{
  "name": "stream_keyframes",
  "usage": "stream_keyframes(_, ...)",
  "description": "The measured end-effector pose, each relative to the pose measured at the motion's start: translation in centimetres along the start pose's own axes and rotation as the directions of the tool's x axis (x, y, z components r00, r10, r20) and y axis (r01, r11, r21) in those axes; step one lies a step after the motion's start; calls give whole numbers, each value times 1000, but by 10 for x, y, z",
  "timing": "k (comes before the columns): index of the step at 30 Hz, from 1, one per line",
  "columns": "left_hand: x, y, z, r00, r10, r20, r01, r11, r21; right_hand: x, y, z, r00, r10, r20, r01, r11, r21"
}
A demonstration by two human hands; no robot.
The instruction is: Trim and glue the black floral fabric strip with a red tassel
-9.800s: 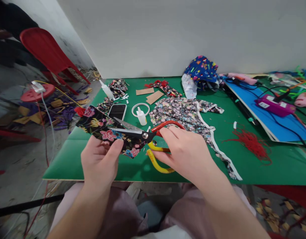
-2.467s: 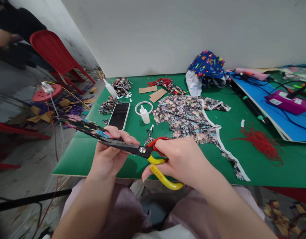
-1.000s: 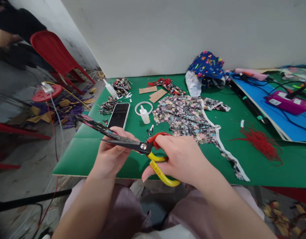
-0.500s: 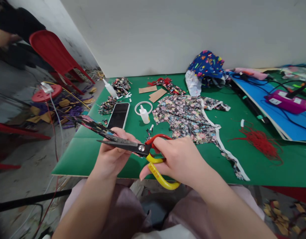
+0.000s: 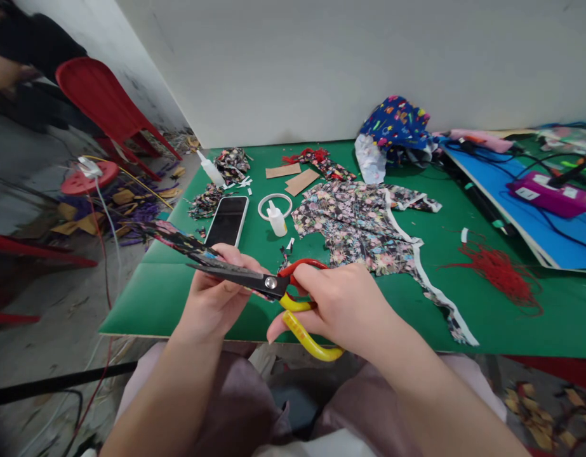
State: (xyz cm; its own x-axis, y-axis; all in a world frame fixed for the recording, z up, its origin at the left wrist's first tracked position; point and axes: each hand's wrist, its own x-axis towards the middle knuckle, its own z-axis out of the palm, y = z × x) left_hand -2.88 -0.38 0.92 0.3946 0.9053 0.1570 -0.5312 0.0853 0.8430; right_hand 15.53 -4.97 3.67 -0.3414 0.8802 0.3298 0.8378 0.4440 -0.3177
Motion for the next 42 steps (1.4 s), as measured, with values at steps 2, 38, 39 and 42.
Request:
stream_keyframes(2, 0, 0, 0, 1000, 2, -6, -2, 1000, 6, -1, 0, 0, 1000, -9, -9, 9, 1000, -19)
stream_keyframes(38, 1, -5, -6, 999, 41, -33, -39, 997, 72, -1, 0, -3, 1000, -19, -13, 18, 994, -104)
stream_keyframes(39, 1, -5, -6, 999, 37, -35, -34, 996, 81, 0, 0, -4, 999, -21, -24, 18, 995, -101)
stream_keyframes(42, 0, -7, -6, 999, 22, -40, -18, 995, 100, 0, -1, -4, 998, -39, -52, 33, 994, -103)
